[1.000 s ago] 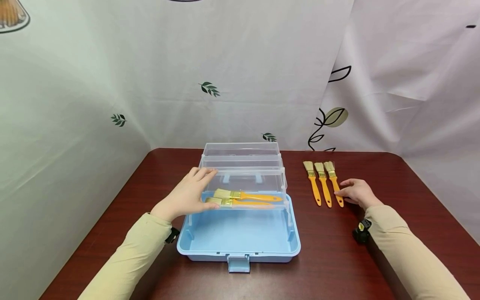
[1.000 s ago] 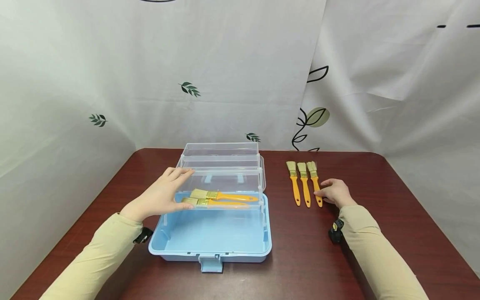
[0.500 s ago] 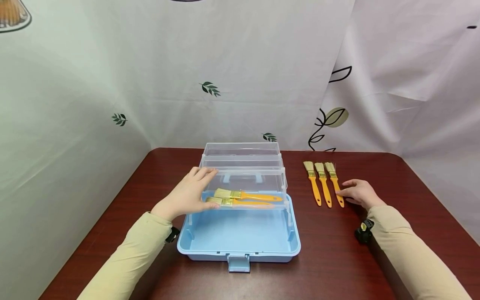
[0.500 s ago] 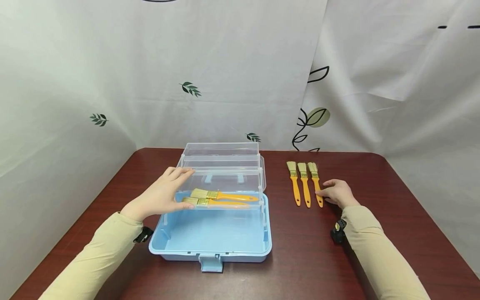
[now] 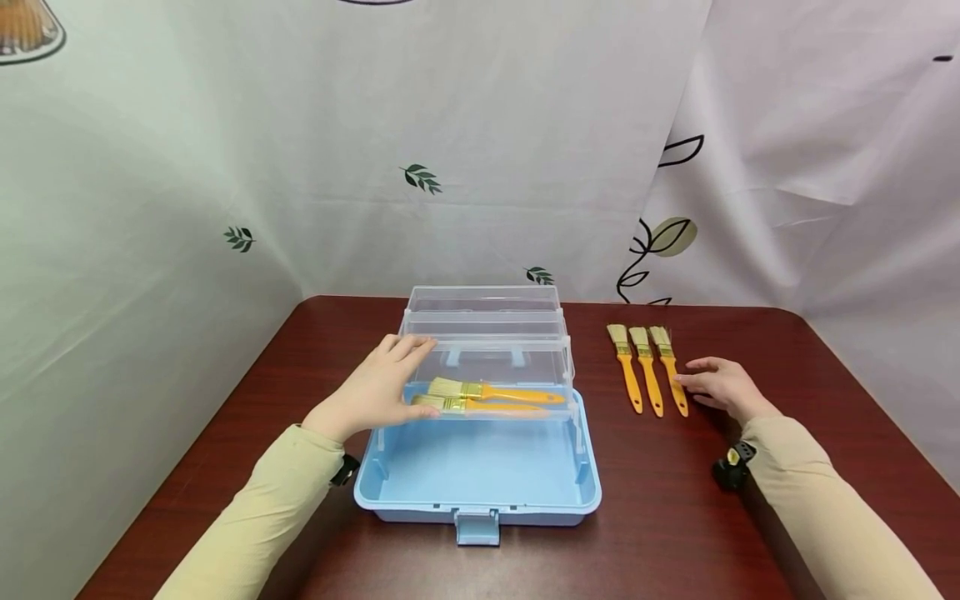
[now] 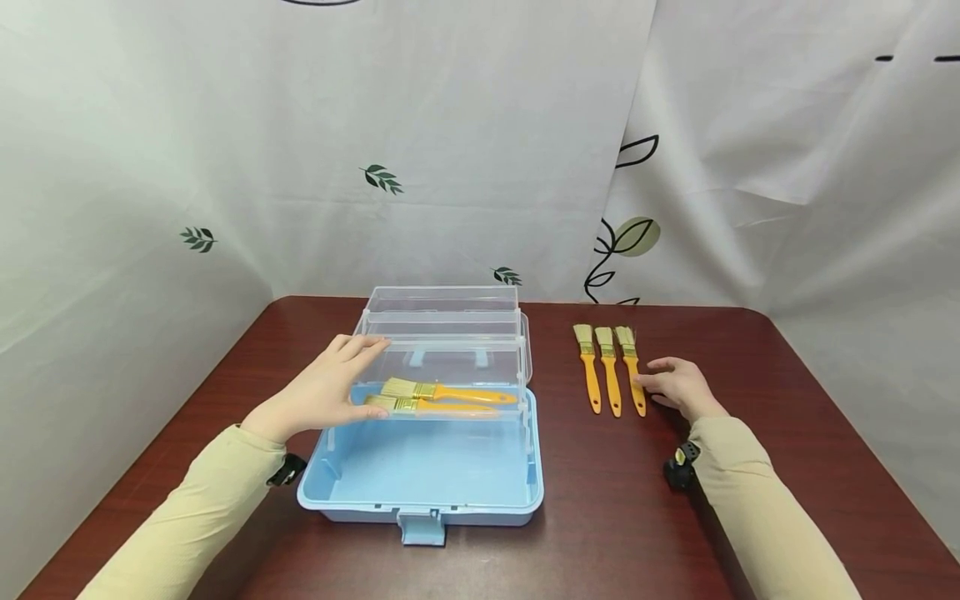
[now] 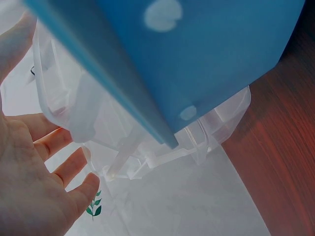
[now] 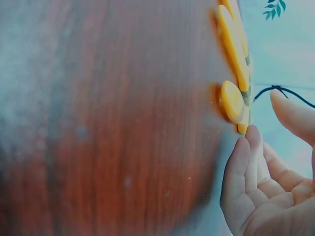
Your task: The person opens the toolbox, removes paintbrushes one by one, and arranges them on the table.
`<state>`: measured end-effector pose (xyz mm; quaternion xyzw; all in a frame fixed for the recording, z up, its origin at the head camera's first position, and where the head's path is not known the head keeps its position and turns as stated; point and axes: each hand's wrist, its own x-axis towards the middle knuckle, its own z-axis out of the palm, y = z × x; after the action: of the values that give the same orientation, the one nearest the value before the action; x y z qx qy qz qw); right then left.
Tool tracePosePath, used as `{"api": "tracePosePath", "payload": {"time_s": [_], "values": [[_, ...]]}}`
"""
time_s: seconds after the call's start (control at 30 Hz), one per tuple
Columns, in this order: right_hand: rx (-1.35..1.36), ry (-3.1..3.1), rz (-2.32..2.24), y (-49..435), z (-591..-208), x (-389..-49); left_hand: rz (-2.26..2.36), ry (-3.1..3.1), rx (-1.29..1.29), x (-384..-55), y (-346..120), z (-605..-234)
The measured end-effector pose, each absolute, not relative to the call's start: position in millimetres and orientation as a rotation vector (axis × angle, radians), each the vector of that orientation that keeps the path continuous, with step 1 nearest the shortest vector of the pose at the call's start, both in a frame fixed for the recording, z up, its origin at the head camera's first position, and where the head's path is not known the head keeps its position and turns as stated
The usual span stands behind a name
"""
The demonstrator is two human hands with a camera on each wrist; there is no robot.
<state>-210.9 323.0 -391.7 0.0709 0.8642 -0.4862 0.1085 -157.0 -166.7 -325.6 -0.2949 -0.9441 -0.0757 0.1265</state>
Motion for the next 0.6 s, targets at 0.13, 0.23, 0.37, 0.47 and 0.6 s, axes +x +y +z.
{"api": "tracePosePath", "payload": {"time_s": [0.13, 0.23, 0.37, 0.47, 0.6], "values": [[0.219, 2.521, -1.475, 325.3, -392.1, -211.2, -0.225, -2.747, -0.859, -156.7, -166.8, -325.2], [0.206, 2.521, -1.468, 324.8, -390.9, -209.6, -0.224, -2.746, -0.858, -156.7, -166.7, -325.3], [0.154, 2.528, -1.437, 321.1, -388.5, -207.1, -0.217, -2.744, -0.860, -156.7, -166.9, -325.6], [0.120, 2.521, -1.441, 318.6, -386.8, -206.0, -0.214, -2.742, -0.861, -156.1, -166.9, -325.2], [0.091, 2.524, -1.444, 316.8, -385.1, -203.8, -0.219, -2.739, -0.865, -155.7, -166.6, -324.5]]}}
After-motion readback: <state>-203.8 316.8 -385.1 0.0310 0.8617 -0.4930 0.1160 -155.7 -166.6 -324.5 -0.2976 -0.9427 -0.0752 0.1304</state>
